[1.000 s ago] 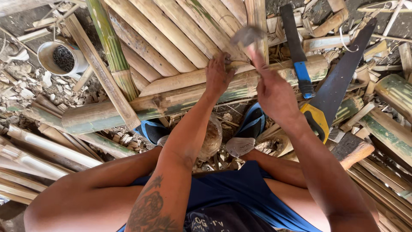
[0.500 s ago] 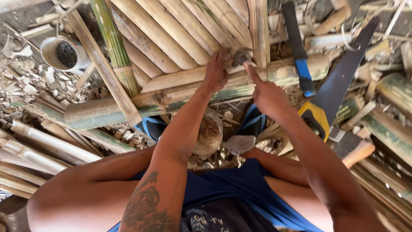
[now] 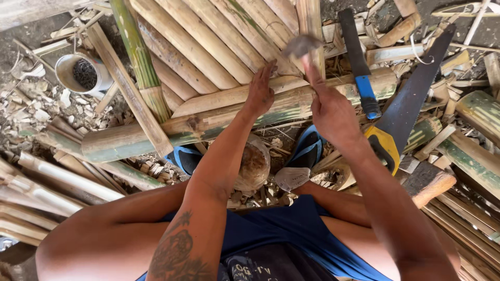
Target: The person is assembling a bamboo structure by splitting bamboo poles, hammering nails, and arranging the pieces. They use a knife to split the bamboo, a hammer to secure nails, and a saw to cut the pieces to size.
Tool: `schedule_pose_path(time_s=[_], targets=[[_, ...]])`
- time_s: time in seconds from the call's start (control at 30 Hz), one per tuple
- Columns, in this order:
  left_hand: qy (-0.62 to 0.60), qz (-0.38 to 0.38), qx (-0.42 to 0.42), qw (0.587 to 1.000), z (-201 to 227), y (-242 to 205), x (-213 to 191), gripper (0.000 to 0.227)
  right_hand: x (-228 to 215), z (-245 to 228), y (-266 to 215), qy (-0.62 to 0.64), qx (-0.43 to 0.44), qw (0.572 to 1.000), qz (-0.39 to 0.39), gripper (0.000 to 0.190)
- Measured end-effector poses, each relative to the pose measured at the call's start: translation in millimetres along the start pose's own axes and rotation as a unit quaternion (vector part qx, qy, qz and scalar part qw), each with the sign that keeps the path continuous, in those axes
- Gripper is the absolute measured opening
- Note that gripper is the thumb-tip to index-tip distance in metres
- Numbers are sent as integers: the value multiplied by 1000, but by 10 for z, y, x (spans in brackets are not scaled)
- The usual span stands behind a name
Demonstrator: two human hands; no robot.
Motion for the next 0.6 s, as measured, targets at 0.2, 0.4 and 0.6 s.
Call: schedule_pose_path(time_s=[0.2,0.4,0.6], targets=[[14,17,20,1000,-17,20,-16,92,93,1,-59,-73,43,979,-187,74],[-11,20,24,999,-147,-45,40,94,76,-42,-123,-12,10,1000,-16,74],[-43,43,89,994,-97,-68,-54,87,135,-7,-234,-26,66,989,-126,79]])
Point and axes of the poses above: each hand's wrist, its own y-axis towards the middle knuckle, its own x-axis out of the palm, z = x × y, the point moved 2 cm from there along y, towards the middle knuckle, and after that the axes turned 13 degrees about z, right-handed, at the moved point
